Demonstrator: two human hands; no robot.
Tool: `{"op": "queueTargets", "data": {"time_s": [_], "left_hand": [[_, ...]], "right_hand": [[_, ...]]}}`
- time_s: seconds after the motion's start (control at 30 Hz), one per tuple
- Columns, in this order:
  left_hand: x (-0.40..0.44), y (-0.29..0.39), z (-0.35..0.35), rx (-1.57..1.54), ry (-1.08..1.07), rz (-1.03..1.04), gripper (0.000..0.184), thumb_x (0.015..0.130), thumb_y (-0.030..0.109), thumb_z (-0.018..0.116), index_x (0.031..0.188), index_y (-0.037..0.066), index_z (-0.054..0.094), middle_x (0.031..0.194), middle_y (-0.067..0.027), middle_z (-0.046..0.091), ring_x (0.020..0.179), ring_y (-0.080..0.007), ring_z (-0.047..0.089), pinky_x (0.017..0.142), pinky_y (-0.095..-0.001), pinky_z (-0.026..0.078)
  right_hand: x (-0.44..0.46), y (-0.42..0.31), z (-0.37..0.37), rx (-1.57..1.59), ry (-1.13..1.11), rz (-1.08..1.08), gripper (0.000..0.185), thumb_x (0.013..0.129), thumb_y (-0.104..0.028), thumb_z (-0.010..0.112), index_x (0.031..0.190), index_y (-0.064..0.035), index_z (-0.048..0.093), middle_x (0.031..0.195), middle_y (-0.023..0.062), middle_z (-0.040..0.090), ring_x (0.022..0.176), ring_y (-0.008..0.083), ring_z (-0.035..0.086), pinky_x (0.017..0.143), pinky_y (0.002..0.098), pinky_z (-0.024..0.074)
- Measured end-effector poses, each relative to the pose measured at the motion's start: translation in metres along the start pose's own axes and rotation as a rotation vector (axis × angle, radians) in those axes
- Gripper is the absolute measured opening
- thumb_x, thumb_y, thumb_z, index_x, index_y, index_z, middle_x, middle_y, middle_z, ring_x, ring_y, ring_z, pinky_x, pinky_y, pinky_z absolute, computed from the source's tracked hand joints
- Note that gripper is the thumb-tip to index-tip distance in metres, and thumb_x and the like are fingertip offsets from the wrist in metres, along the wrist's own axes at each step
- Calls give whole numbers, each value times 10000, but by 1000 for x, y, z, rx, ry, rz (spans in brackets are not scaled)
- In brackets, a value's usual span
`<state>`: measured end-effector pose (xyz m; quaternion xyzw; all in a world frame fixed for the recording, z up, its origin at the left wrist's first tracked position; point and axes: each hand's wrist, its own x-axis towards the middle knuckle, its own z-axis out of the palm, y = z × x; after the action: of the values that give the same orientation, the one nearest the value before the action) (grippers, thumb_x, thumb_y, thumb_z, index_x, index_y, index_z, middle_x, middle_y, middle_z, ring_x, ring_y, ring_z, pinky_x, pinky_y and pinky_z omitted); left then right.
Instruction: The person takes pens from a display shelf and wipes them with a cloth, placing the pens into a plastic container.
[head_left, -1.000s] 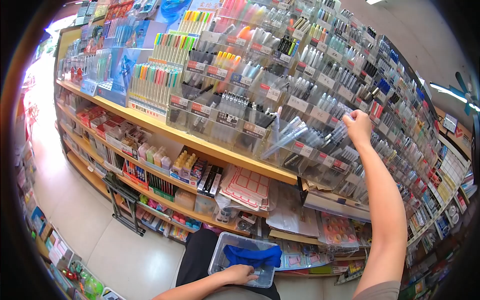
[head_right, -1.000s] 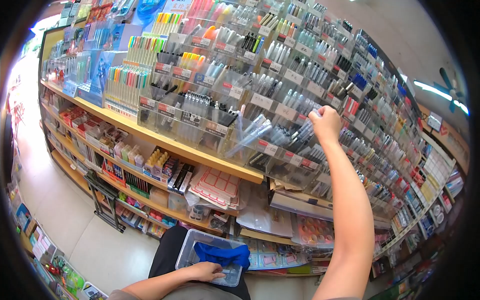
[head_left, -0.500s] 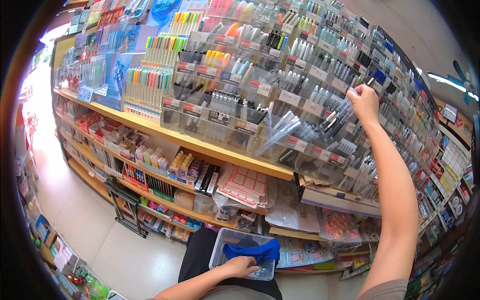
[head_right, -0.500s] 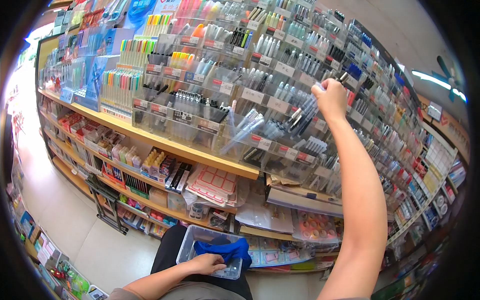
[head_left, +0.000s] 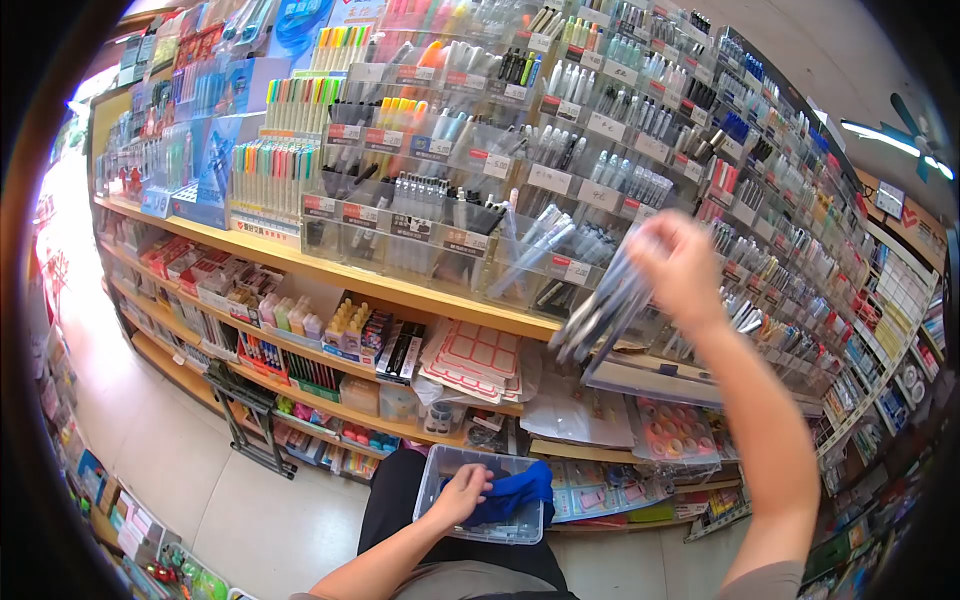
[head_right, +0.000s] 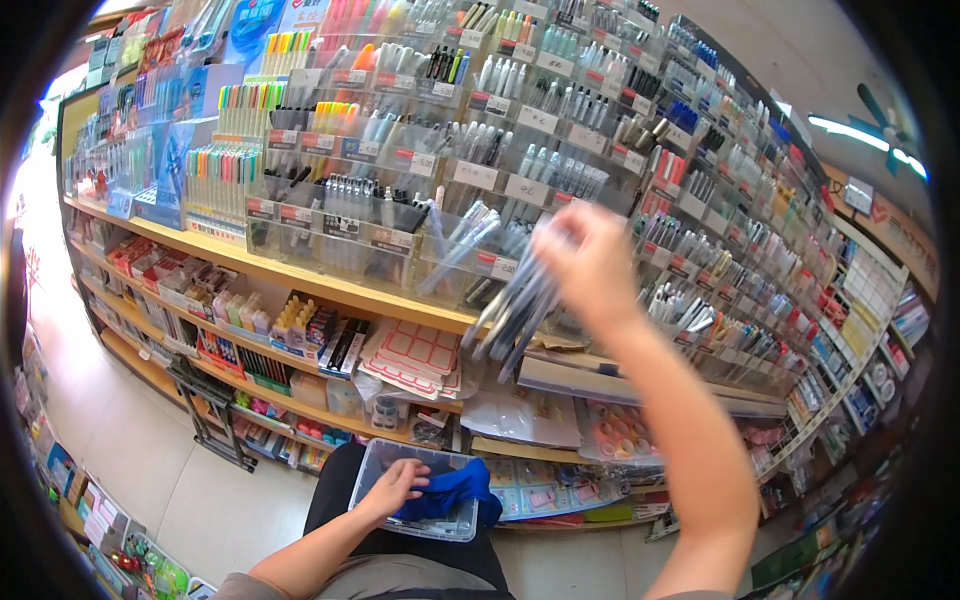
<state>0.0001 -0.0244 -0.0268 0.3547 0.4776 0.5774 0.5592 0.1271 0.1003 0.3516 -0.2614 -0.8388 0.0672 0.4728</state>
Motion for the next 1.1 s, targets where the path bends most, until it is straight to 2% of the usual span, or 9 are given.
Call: {"op": "queueTargets", "data": {"time_s": [0.17, 0.23, 0.37, 0.4, 0.5, 0.73, 0.8, 0.9, 1.1], "left_hand": [[4, -5, -4, -127, -44, 245, 545, 887, 303, 513, 1282, 9, 280, 1285, -141, 400, 1181, -228, 408, 969, -323, 329], [10, -15, -4, 43, -170, 500, 657, 833, 310, 600, 1299, 3, 253, 1296, -158, 386, 1211, -253, 380, 1002, -340, 295], [-13, 17, 2, 592, -199, 68, 698, 714, 295, 715, 1237, -28, 384, 1144, -203, 525, 1101, -272, 498, 937, -317, 363], [-17, 11, 2, 558, -161, 169, 585, 741, 281, 687, 1177, -18, 436, 1008, -207, 583, 991, -310, 555, 865, -342, 409], [-9, -4, -3, 650, -181, 177, 486, 766, 252, 654, 1122, -10, 454, 962, -231, 576, 931, -343, 561, 811, -364, 426], [-10, -25, 1, 907, -494, 53, 391, 795, 250, 624, 1068, 2, 495, 965, -207, 586, 934, -329, 562, 798, -367, 429], [-17, -24, 3, 945, -552, 68, 400, 801, 270, 611, 1077, 5, 496, 988, -217, 582, 952, -345, 555, 806, -373, 429], [-26, -16, 7, 971, -612, 48, 436, 802, 288, 598, 1112, 3, 487, 1024, -231, 572, 978, -359, 543, 827, -381, 423], [-29, -4, 9, 976, -632, -49, 485, 794, 286, 600, 1152, -15, 471, 1056, -244, 560, 1013, -367, 530, 850, -379, 414]], "right_hand": [[-148, 30, 90, 160, -317, 233, 207, 684, -181, 663, 783, -14, 591, 718, 143, 618, 634, 218, 607, 593, 322, 471], [-208, 53, 128, 187, -392, 317, 165, 725, -124, 662, 829, -18, 590, 697, 38, 588, 649, 88, 540, 591, 256, 461], [-275, 64, 171, 404, -421, 534, 200, 758, -156, 672, 835, 6, 583, 686, 28, 584, 627, 72, 530, 578, 235, 453], [-278, 66, 170, 399, -405, 480, 216, 764, -167, 675, 844, 12, 585, 681, 26, 586, 611, 58, 521, 549, 222, 439], [-247, 70, 141, 215, -550, 363, 211, 763, -198, 681, 840, -18, 604, 760, 52, 596, 609, 90, 541, 525, 235, 428], [-65, 62, 15, -299, 87, -290, 67, 790, -102, 564, 803, -44, 595, 817, 120, 600, 800, 302, 524, 738, 380, 421], [-25, 64, -10, -462, 21, -364, 141, 757, -79, 584, 894, -46, 585, 911, 106, 603, 911, 313, 499, 824, 387, 398], [5, 93, -21, -711, -143, -411, 211, 764, -66, 588, 975, -66, 596, 974, 93, 616, 1039, 302, 495, 865, 379, 388], [37, 109, -23, -439, -475, 141, 143, 759, -84, 603, 896, -68, 638, 866, 87, 652, 871, 283, 599, 821, 387, 422]]}}
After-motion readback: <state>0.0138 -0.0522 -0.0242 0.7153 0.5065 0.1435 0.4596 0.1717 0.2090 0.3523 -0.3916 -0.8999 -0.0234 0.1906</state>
